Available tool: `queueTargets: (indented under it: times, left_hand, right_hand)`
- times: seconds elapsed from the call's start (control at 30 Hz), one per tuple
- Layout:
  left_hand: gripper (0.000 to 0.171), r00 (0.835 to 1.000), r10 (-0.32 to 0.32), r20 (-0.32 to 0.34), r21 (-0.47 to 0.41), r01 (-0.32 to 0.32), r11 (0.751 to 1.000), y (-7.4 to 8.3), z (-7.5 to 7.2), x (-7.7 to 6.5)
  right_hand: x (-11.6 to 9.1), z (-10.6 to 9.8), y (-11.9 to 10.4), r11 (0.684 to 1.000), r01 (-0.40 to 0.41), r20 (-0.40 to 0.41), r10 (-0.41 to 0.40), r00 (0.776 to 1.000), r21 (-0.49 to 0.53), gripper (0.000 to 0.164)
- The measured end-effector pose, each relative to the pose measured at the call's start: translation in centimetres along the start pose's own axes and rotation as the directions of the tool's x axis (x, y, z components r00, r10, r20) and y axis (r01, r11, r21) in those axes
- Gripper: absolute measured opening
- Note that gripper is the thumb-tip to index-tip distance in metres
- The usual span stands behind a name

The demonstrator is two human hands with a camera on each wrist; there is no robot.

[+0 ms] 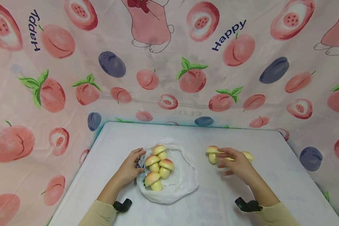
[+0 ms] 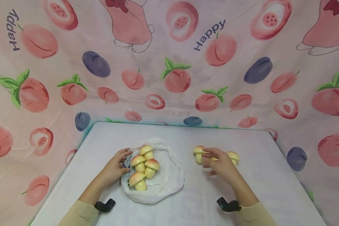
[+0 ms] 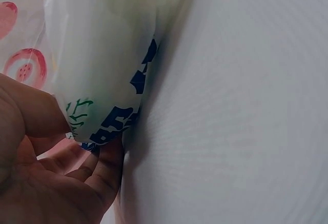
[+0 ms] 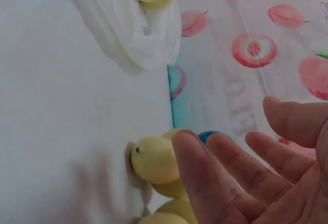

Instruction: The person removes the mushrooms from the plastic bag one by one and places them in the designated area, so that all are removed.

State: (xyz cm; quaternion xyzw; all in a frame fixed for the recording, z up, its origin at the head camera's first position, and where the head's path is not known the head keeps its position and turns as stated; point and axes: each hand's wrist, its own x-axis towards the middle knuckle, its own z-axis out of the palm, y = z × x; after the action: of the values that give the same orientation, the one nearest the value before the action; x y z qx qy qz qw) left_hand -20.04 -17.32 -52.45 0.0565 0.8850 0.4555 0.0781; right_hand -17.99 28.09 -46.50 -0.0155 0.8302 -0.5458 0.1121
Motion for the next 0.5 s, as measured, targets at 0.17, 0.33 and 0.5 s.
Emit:
queueTargets:
  times: [0.17,0.33,0.5]
  left_hand:
    - [0.076,1.000,0.004,0.003,0.001,-0.004,1.000,0.0,0.0,0.0]
    - [0.076,1.000,0.009,0.003,0.000,-0.009,1.000,0.0,0.0,0.0]
    - [0.076,1.000,0.013,0.004,-0.002,-0.013,1.000,0.0,0.0,0.0]
  right_hand:
    - [0.4,1.4,-0.2,1.000,0.009,-0.002,-0.009,1.000,0.007,0.054]
    - [0.9,2.6,-0.6,0.999,0.024,0.016,-0.024,1.000,0.034,0.051]
    - [1.1,3.7,-1.1,0.997,0.039,0.048,-0.042,0.998,0.061,0.049]
